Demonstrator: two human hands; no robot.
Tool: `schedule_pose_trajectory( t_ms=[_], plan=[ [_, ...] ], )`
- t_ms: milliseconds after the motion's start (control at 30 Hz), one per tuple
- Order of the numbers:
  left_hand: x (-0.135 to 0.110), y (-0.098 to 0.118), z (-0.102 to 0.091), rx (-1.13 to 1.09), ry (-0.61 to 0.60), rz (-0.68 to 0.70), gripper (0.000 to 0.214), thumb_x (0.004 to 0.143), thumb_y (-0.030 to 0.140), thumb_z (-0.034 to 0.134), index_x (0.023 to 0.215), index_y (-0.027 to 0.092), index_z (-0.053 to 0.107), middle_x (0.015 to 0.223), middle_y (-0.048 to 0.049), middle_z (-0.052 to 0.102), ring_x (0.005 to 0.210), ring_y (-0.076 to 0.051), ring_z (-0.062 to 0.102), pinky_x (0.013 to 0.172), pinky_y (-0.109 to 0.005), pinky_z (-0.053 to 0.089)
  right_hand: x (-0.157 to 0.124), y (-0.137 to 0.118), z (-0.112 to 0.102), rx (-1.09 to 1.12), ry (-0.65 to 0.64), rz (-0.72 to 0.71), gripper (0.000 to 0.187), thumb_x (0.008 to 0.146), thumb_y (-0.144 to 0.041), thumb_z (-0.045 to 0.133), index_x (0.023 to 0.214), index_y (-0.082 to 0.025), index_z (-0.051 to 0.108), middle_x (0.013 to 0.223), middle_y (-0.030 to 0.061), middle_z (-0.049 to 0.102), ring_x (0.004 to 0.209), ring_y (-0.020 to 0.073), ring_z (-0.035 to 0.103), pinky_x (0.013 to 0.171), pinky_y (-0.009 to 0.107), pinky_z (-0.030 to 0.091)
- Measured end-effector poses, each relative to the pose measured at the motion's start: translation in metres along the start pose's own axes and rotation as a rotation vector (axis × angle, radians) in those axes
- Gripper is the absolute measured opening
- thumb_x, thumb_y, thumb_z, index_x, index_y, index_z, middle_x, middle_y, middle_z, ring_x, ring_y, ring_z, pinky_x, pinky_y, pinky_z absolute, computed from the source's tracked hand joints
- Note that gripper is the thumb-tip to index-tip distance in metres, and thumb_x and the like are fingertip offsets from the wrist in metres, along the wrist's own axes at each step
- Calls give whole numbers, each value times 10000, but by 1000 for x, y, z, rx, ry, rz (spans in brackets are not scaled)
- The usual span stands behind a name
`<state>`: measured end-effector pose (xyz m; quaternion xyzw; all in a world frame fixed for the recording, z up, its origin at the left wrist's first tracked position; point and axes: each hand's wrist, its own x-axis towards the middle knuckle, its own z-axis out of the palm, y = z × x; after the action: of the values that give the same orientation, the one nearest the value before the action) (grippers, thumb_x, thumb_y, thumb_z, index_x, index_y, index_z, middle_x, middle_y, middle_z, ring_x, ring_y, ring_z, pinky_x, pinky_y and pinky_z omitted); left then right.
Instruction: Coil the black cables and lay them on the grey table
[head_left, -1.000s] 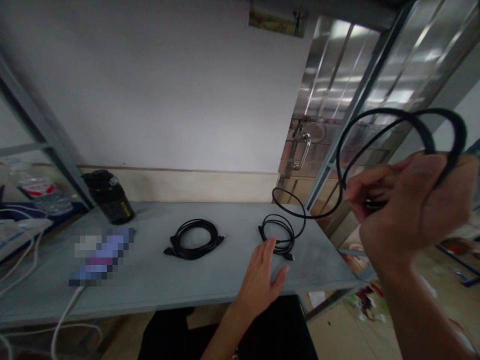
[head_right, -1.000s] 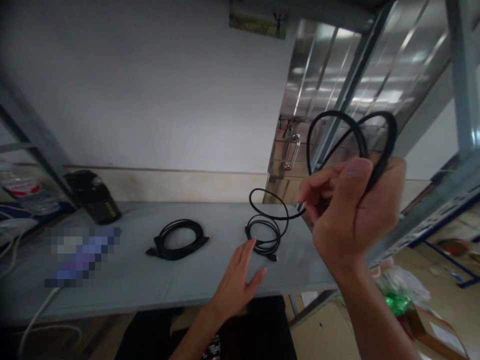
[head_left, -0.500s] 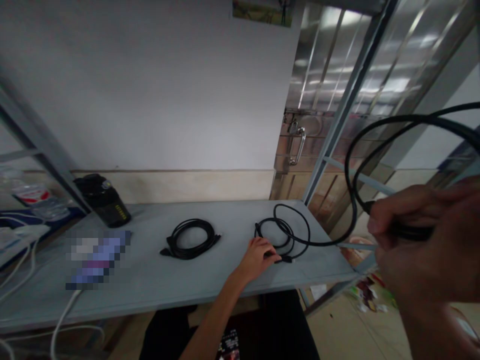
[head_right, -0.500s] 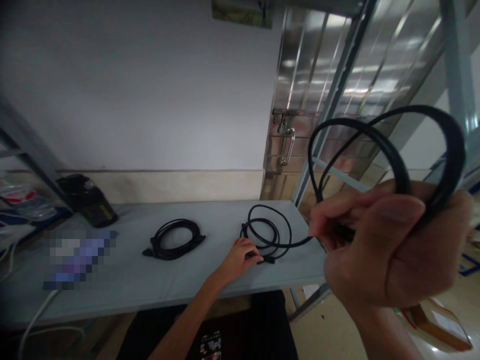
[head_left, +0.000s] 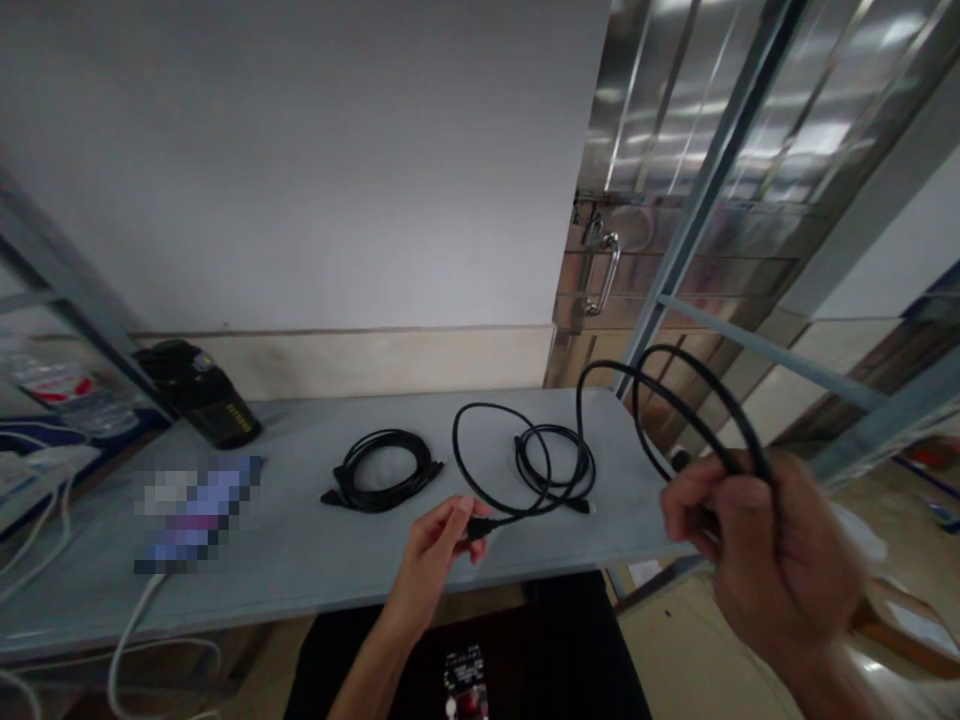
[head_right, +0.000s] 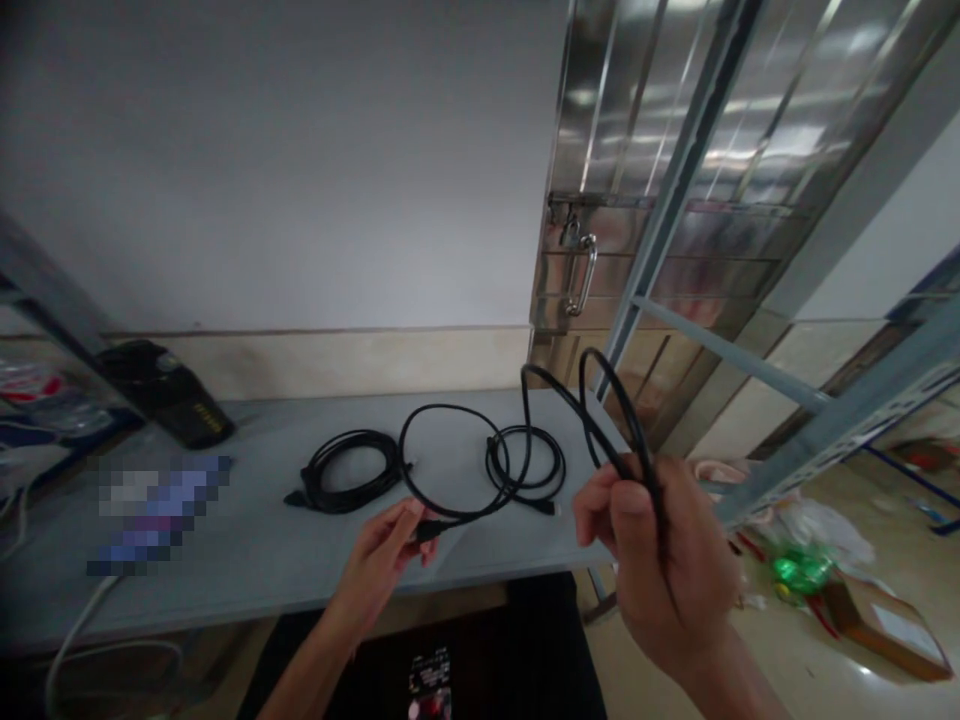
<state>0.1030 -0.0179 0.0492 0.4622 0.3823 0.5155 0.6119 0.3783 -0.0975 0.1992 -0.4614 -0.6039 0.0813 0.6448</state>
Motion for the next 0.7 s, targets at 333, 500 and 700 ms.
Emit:
schedule_pose_trajectory(
  t_ms=[333,500,700],
  plan=[
    [-100,15,-72,-75,289,-130,525,711,538,1117,1021,172,902,918,-100,826,791,-219,749,751,-307,619,-82,31,66,296,-195,652,518,1112,-722,668,1231,-233,787,842,28,706,675,147,641,589,230,558],
    [-95,39,-84,-399,544,-73,517,696,578,1102,1060,287,879,1207,-64,869,1259,-372,799,1002,-449,724,-88,66,64,261,-241,561,567,1102,-756,646,1268,-252,847,1114,121,839,971,248,813,873,358,707],
    [-88,72,-131,-488,732,5,175,1105,394,686,1093,306,837,972,10,834,875,-193,793,785,-285,741,-76,127,2,234,45,635,556,1010,-787,757,1083,-247,869,1157,156,856,1015,309,845,851,432,746]
  ],
)
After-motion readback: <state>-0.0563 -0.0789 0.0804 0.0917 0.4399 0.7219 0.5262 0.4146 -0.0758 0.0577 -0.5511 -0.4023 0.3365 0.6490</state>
